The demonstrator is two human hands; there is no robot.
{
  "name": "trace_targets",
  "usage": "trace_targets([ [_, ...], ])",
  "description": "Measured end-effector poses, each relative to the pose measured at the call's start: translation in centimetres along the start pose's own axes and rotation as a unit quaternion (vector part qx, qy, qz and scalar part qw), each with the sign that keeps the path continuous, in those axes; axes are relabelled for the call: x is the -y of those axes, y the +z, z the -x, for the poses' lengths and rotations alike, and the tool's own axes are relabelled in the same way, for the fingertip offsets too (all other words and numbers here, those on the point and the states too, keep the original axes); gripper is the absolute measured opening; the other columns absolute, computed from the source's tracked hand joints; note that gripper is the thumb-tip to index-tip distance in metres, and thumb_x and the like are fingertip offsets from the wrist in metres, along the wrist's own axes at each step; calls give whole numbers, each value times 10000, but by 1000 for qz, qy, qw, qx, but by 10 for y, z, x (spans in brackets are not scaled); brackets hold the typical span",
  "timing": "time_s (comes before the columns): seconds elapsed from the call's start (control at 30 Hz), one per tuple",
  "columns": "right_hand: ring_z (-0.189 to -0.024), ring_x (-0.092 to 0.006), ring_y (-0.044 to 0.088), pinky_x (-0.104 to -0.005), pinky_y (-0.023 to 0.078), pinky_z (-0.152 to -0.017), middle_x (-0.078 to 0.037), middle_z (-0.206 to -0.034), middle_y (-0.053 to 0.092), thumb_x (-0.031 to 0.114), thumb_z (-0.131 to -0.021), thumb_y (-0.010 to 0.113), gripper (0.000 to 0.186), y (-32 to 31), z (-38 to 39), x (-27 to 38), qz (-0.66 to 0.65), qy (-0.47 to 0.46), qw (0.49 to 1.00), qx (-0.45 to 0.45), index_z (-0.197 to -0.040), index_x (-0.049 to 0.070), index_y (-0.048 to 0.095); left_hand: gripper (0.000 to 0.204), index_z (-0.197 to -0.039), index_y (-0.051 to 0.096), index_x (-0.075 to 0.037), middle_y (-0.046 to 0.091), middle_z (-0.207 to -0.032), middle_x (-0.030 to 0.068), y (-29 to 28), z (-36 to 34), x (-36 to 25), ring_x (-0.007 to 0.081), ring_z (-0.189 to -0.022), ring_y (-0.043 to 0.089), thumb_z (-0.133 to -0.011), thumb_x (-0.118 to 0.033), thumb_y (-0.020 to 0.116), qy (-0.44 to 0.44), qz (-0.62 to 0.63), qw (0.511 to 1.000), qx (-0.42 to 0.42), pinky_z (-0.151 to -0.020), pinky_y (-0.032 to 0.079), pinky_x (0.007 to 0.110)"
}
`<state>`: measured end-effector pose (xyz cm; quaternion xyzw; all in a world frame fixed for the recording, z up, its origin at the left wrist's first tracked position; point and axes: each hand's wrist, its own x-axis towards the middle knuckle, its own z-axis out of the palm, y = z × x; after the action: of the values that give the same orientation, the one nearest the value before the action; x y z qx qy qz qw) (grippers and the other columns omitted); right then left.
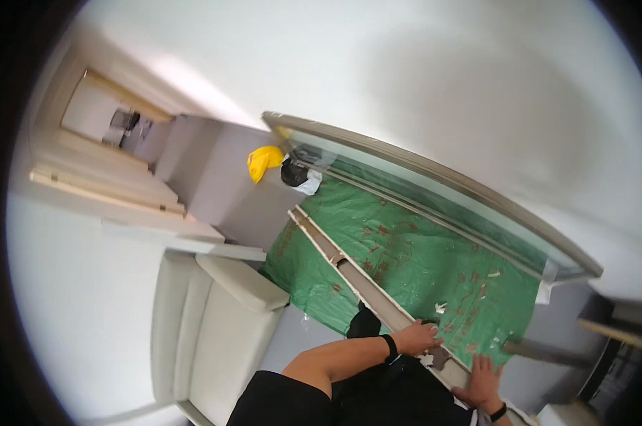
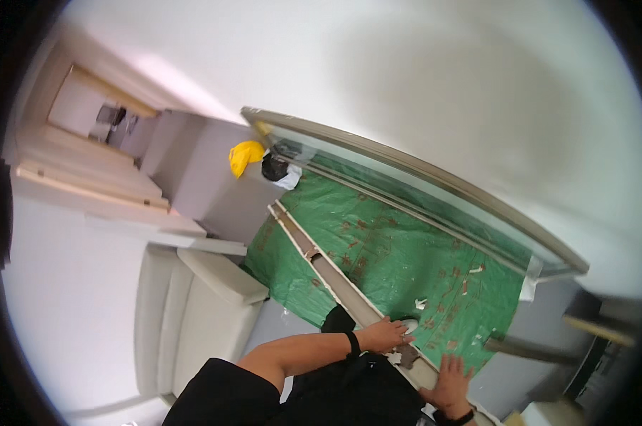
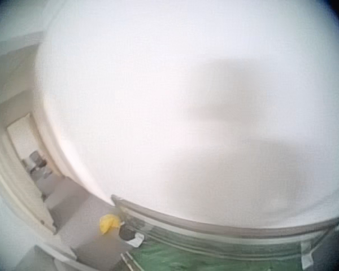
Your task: The person uses a drill to secure a metal component to a frame, then carries a long metal door frame section through a building and onto a balcony to place it with other components.
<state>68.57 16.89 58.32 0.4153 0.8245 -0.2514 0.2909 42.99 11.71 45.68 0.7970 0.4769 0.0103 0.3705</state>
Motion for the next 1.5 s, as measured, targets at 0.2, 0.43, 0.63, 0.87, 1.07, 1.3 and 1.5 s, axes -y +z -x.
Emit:
trace_targets([
  [0.2,-1137,-369,478,-620,355,-919,-179,-1234,490,496,-545,776,1057,-2,-35,115,77,110,991,3,-1386,43,324,633,-1364,441,-140,499,-1234,114,15,25,4,297,-1121,486,-802,-323,666,14,22,993,-112,-879,410,537],
  [0.43,-837,-370,578,-450,472,-732,-153,-872,591,372,-483,777,669,-56,-15,135,85,13,992,-92,-1006,28,542,656,-1329,461,-30,516,-1229,203,-45,122,54,376,-1180,458,-760,-298,650,-76,166,910,-373,-1039,301,517],
  [0.63,-799,-368,595,-436,459,-725,-176,-804,613,386,-511,785,586,-180,33,248,76,33,996,-23,-924,17,594,866,-1382,349,67,341,-1455,217,25,222,259,359,-1290,386,-850,-586,550,-680,463,334,-460,-1060,340,436],
  [0.87,-568,-147,423,-330,353,-515,-19,-644,478,261,-691,779,381,-184,-21,264,-116,-73,990,16,-851,28,522,573,-1194,566,-84,620,-1139,94,-67,353,341,276,-1018,590,-873,-558,533,-76,803,4,-592,-926,469,419],
  [1.07,-1171,-253,500,-400,448,-917,-153,-1313,510,349,-681,818,910,-154,-167,257,-175,51,969,166,-1406,22,374,392,-1112,590,-98,611,-959,47,-182,465,422,217,-886,594,-889,-420,603,-140,745,62,-649,-777,500,409],
  [1.3,-1316,-320,364,-556,367,-973,-109,-1447,390,401,-813,712,898,-225,-300,460,-223,100,930,275,-1502,137,202,612,-1095,551,52,597,-1031,136,-337,589,542,245,-861,607,-740,-391,779,-253,605,125,-744,-740,496,405],
  [1.5,-1261,-292,428,-474,357,-1023,-96,-1425,419,376,-930,571,658,-253,-455,502,-245,-487,796,263,-1455,85,301,847,-1152,470,151,578,-1099,222,-425,712,656,276,-1003,581,-654,-437,822,-342,460,179,-799,-859,467,374],
])
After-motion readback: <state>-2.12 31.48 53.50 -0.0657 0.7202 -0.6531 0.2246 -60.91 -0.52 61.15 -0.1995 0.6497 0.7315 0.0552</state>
